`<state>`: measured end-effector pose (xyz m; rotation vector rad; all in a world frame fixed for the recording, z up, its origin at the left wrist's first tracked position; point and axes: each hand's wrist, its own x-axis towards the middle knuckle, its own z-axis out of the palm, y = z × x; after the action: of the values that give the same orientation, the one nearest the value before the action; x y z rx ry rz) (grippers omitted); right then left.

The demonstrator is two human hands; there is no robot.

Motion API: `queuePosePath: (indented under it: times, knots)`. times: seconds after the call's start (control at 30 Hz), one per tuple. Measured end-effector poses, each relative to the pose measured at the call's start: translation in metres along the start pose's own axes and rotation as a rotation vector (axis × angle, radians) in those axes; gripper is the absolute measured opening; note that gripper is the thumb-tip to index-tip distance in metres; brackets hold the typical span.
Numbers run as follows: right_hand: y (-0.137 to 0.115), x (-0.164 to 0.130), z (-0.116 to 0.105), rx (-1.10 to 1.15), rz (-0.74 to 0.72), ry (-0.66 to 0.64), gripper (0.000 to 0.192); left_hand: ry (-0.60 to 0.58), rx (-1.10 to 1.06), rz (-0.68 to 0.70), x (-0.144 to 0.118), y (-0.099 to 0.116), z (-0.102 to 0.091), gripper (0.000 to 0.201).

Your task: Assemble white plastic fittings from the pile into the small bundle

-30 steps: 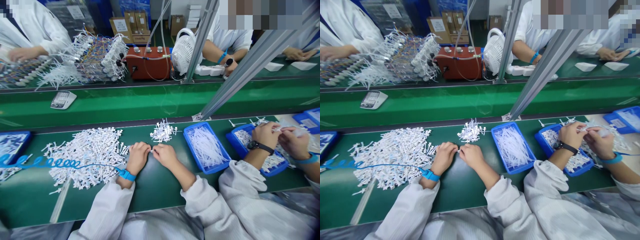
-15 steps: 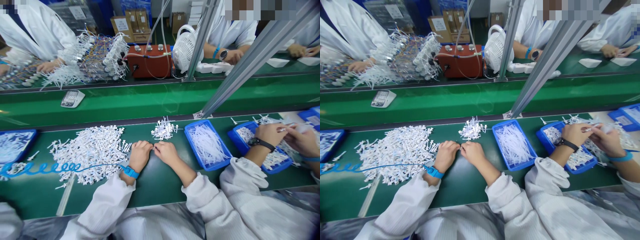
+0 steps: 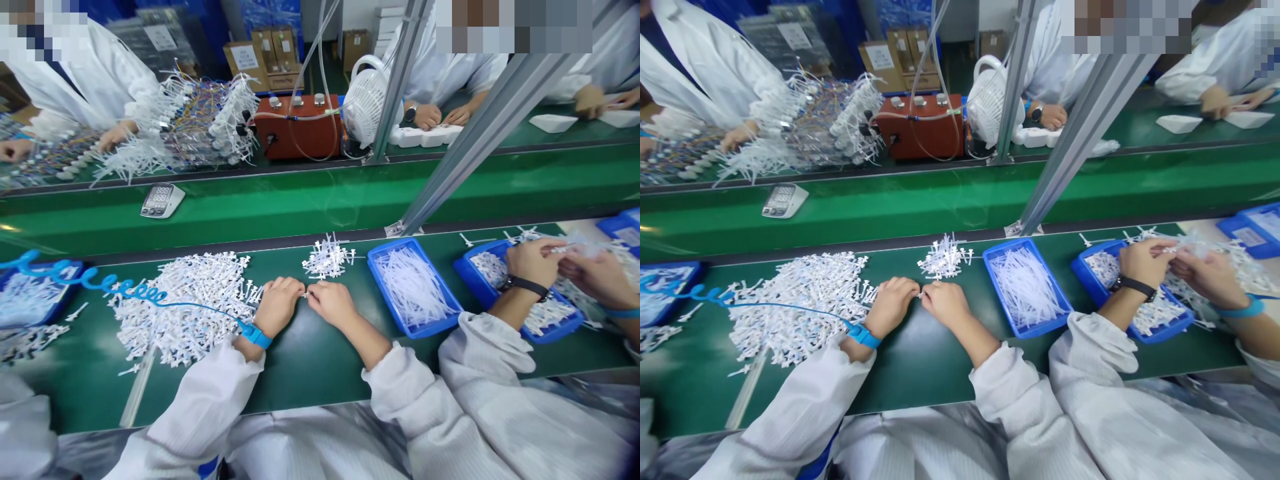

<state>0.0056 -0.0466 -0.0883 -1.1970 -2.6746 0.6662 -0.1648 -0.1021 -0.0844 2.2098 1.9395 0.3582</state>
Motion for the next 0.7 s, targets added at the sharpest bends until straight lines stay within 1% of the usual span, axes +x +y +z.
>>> queuePosePath:
  times: [0.3, 0.43, 0.57, 0.63, 0.67, 0.7]
  knots:
    - [0.000, 0.000, 0.002, -0.013, -0.010, 0.009, 0.024, 0.020, 0.054, 0.003, -0.002, 0.000, 0.011, 0.019]
    - [0.001, 0.000, 0.003, -0.014, -0.016, 0.017, 0.023, -0.005, 0.110, 0.017, -0.002, 0.003, 0.009, 0.019]
    - [0.000, 0.000, 0.003, -0.006, -0.011, 0.041, 0.022, -0.030, 0.108, 0.030, -0.001, 0.006, 0.002, 0.016]
    - [0.001, 0.000, 0.003, 0.044, 0.001, 0.061, 0.021, 0.034, 0.106, 0.005, -0.001, 0.007, -0.004, 0.015]
    - [0.002, 0.000, 0.002, 0.092, 0.007, 0.075, 0.021, 0.106, 0.101, -0.023, -0.002, 0.006, -0.008, 0.016]
    - [0.004, 0.001, 0.002, 0.156, 0.013, 0.094, 0.021, 0.209, 0.085, -0.063, -0.003, 0.005, -0.012, 0.022]
